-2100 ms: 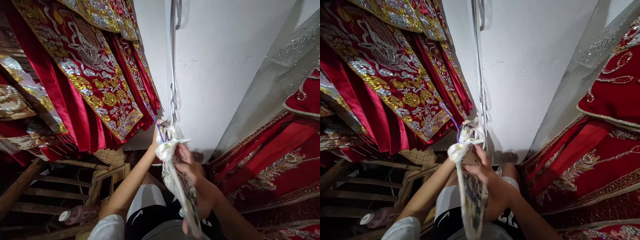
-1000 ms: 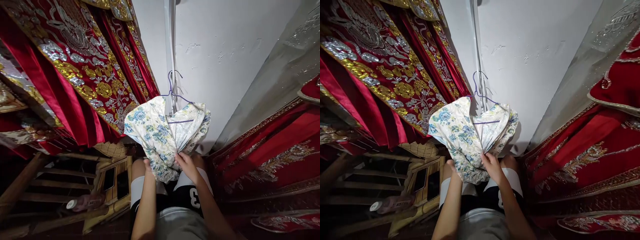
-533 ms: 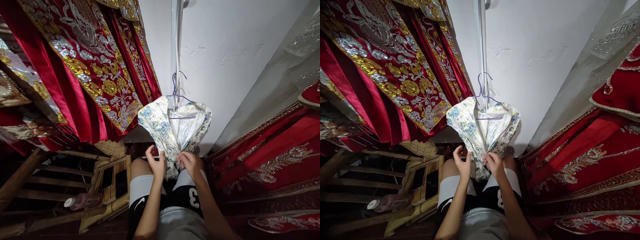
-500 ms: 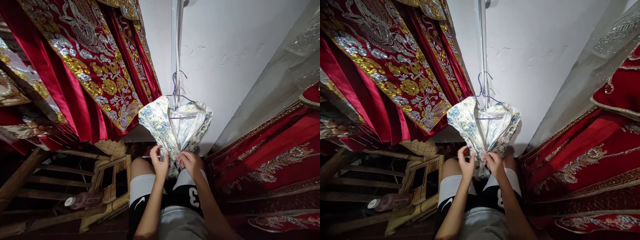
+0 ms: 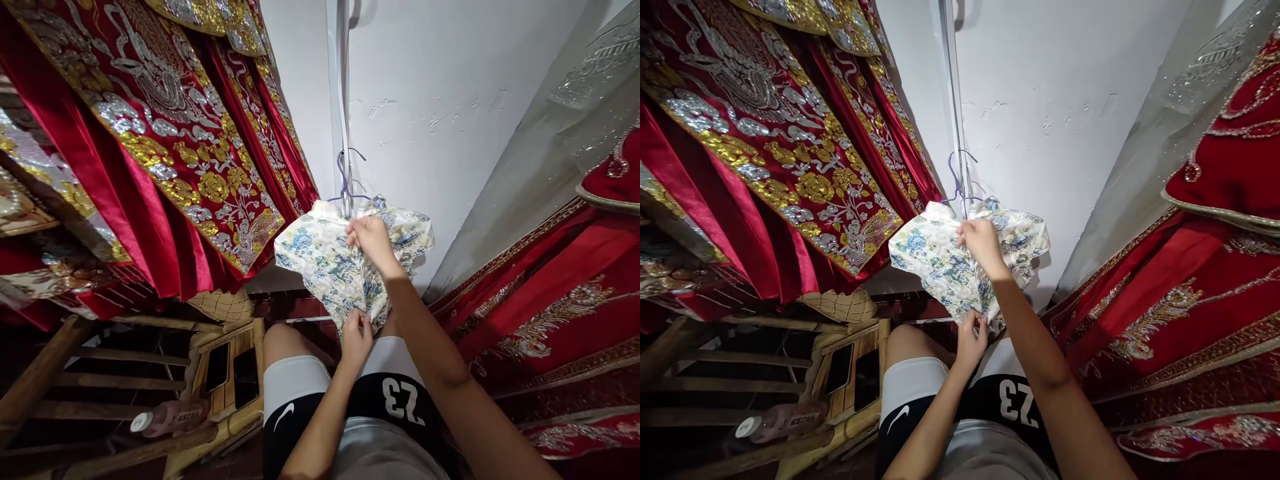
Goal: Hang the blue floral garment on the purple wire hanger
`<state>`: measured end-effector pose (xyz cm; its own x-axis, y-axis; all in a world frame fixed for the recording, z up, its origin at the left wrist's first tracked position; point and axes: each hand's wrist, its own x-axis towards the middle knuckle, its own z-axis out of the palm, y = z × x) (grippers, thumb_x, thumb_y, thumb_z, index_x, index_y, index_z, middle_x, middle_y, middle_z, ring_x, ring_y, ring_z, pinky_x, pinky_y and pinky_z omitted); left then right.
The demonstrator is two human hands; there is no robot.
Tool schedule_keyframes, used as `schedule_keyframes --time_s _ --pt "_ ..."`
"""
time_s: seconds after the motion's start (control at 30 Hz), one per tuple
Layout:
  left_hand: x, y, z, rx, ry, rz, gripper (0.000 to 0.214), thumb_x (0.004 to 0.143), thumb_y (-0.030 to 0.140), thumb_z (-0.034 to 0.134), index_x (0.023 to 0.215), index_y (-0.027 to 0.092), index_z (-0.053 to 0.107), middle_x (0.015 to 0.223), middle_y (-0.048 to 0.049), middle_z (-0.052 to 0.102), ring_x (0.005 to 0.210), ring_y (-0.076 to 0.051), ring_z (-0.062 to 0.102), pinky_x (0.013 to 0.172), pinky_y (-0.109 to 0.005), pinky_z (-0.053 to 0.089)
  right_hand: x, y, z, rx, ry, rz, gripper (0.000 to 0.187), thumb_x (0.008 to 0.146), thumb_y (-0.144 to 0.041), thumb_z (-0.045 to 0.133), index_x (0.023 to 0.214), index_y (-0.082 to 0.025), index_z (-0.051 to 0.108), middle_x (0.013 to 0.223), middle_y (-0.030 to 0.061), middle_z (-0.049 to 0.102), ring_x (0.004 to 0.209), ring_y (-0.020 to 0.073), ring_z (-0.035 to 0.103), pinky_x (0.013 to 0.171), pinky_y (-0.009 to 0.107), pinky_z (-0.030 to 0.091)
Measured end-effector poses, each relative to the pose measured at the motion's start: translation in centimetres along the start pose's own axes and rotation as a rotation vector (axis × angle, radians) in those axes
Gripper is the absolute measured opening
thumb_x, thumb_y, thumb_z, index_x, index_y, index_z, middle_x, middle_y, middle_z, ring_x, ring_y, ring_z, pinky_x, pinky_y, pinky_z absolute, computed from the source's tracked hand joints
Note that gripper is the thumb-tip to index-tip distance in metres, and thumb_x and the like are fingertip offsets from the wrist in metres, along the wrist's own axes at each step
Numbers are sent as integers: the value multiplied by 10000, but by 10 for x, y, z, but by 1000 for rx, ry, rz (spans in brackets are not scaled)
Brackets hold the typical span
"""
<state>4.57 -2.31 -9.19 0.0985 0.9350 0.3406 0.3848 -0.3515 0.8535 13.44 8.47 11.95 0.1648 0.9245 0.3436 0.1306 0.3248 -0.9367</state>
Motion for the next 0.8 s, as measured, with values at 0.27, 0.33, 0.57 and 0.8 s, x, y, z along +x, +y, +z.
schedule_keyframes --time_s 0.27,0.33,0.57,0.8 --pt "68 18 -43 -30 -203 148 41 878 175 557 888 214 567 781 -18 641 739 -185 614 723 -291 460 3 -18 -6 141 -107 -76 239 919 -250 544 717 -159 634 523 -10 618 400 72 446 423 194 314" --pt "105 48 -73 -78 -4 283 198 946 234 551 1137 198 593 840 -30 683 778 -184 636 779 -302 486 -5 -15 -10 138 -119 -55 231 900 -247 555 695 -166 624 504 -17 603 405 76 457 431 197 324" --pt "179 133 -135 170 74 706 174 1010 239 511 1072 192 666 971 -69 705 883 -184 653 816 -305 501 -8 -10 -7 65 -141 -161 271 921 -353 576 717 -185 637 498 -32 569 426 92 449 469 222 332" --pt "198 105 -181 -98 538 456 82 1008 228 577 994 182 642 1001 -27 679 1000 -155 620 941 -309 477 -26 61 1 -51 -65 -41 320 862 -396 598 607 -201 589 465 -44 488 435 115 426 483 261 294"
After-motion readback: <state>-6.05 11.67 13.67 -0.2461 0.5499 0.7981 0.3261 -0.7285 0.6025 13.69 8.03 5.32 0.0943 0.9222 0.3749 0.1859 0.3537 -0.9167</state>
